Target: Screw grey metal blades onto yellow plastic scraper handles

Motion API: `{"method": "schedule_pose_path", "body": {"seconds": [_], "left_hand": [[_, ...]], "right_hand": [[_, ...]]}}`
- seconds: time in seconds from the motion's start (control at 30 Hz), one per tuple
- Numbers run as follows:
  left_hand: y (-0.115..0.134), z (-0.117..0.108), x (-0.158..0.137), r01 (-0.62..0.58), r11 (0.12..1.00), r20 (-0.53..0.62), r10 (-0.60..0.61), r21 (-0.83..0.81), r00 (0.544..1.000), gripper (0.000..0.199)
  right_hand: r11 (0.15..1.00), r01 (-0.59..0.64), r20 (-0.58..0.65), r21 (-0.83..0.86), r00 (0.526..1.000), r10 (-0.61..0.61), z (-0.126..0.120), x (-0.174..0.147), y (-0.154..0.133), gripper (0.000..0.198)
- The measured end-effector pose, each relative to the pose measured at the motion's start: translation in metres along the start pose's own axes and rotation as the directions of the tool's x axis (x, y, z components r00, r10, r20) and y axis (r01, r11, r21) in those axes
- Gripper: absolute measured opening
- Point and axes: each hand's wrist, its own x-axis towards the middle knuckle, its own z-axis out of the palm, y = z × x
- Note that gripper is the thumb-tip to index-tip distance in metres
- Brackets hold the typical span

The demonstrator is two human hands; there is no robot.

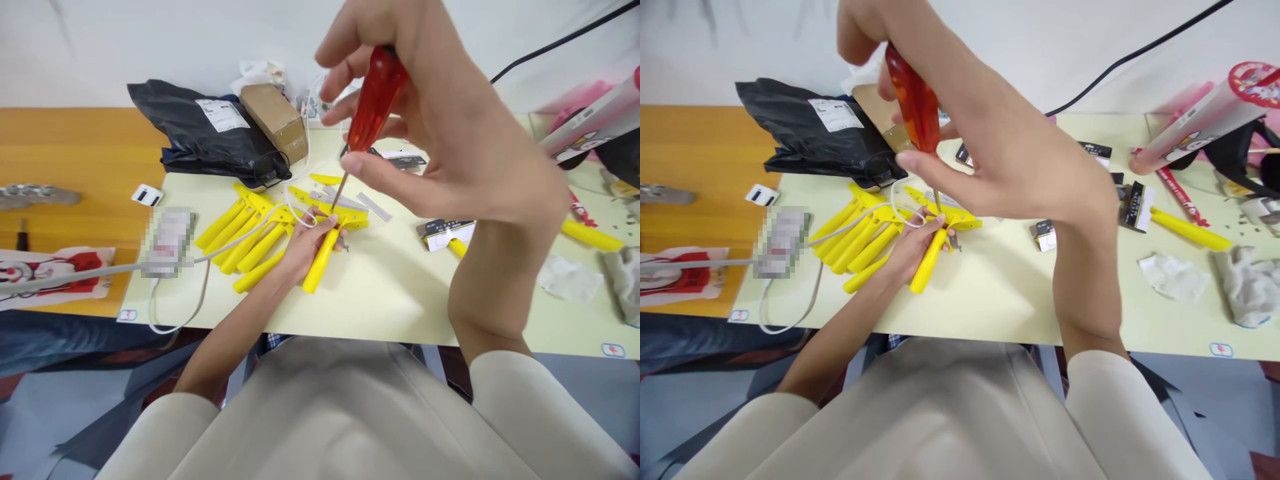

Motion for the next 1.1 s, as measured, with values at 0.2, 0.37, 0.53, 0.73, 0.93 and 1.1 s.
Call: {"method": "schedule_pose_path", "body": {"seconds": [0.2,0.37,0.53,0.73,0.93,1.1], "left_hand": [[0.002,0.0,0.0,-0.001,1.0,0.01,0.001,0.006,1.0,0.054],[0.001,0.001,-0.001,0.007,1.0,0.003,-0.007,0.011,1.0,0.053],[0.002,0.002,-0.002,0.007,1.0,0.025,-0.007,0.002,1.0,0.054],[-0.001,0.0,-0.001,0.009,1.0,0.003,-0.009,-0.005,1.0,0.052],[0.0,0.005,-0.005,0.021,1.0,0.023,-0.021,-0.001,1.0,0.056],[-0.001,0.004,-0.004,0.024,1.0,0.03,-0.024,0.001,0.999,0.055]], "right_hand": [[0.997,-0.08,-0.164,-0.008,0.983,0.078,0.001,0.0,-0.001,0.029],[0.999,-0.042,-0.018,0.006,0.999,0.042,-0.002,0.0,0.002,0.042],[0.998,-0.019,-0.183,-0.055,0.983,0.009,-0.004,-0.002,0.009,0.034],[1.0,-0.016,-0.017,0.017,1.0,0.016,-0.004,-0.003,0.009,0.044],[0.994,-0.081,-0.192,-0.077,0.979,0.065,-0.003,0.001,0.015,0.041],[0.998,0.014,-0.022,0.068,1.0,-0.012,-0.007,-0.004,0.012,0.044]]}}
